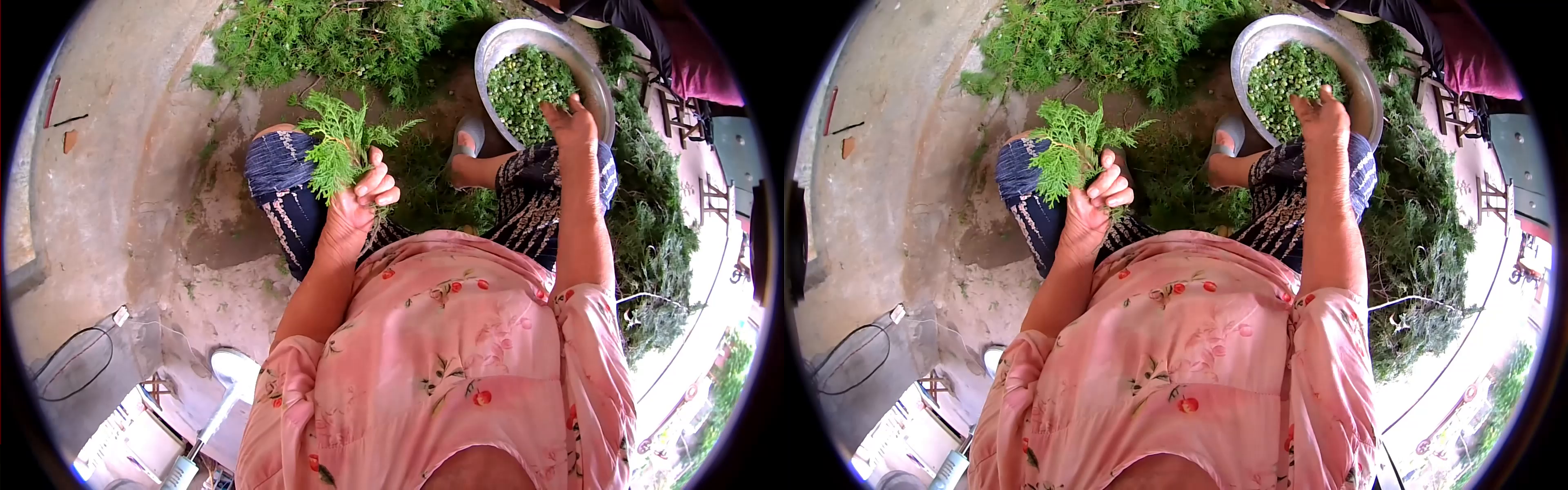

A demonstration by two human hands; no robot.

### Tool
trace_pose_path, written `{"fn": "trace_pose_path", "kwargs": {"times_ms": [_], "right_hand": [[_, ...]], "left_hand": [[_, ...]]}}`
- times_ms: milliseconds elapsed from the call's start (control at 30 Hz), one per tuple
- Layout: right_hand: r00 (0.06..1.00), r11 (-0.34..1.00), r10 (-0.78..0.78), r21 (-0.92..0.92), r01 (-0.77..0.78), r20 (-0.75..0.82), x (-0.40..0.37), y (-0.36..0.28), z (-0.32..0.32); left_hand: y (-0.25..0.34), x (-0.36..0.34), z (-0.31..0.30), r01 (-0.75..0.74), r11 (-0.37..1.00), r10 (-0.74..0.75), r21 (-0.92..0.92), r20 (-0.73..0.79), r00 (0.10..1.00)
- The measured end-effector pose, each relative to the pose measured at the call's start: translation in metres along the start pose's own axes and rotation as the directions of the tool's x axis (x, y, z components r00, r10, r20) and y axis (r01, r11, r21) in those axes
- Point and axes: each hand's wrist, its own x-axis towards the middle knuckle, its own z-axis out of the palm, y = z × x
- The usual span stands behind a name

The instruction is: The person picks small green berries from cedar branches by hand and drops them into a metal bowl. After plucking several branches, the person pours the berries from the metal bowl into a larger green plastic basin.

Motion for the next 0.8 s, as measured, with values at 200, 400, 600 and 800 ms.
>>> {"fn": "trace_pose_path", "kwargs": {"times_ms": [200,400,600,800], "right_hand": [[0.889,0.850,0.139,-0.513,0.120,0.437,-0.080,0.061,0.017],[0.449,0.586,0.443,-0.629,0.510,0.776,-0.160,0.109,0.028],[0.506,0.332,0.288,-0.581,0.743,0.813,-0.165,0.142,0.019],[0.601,0.308,0.519,-0.789,0.531,0.607,-0.162,0.104,0.027]], "left_hand": [[-0.003,0.003,0.000,-0.008,1.000,0.009,-0.019,0.032,0.999],[-0.016,0.012,0.005,-0.071,0.881,0.360,0.467,-0.566,0.741],[-0.019,0.013,0.001,-0.033,0.895,0.285,0.444,-0.513,0.810],[-0.031,0.017,-0.003,0.113,0.831,0.197,0.545,-0.478,0.856]]}}
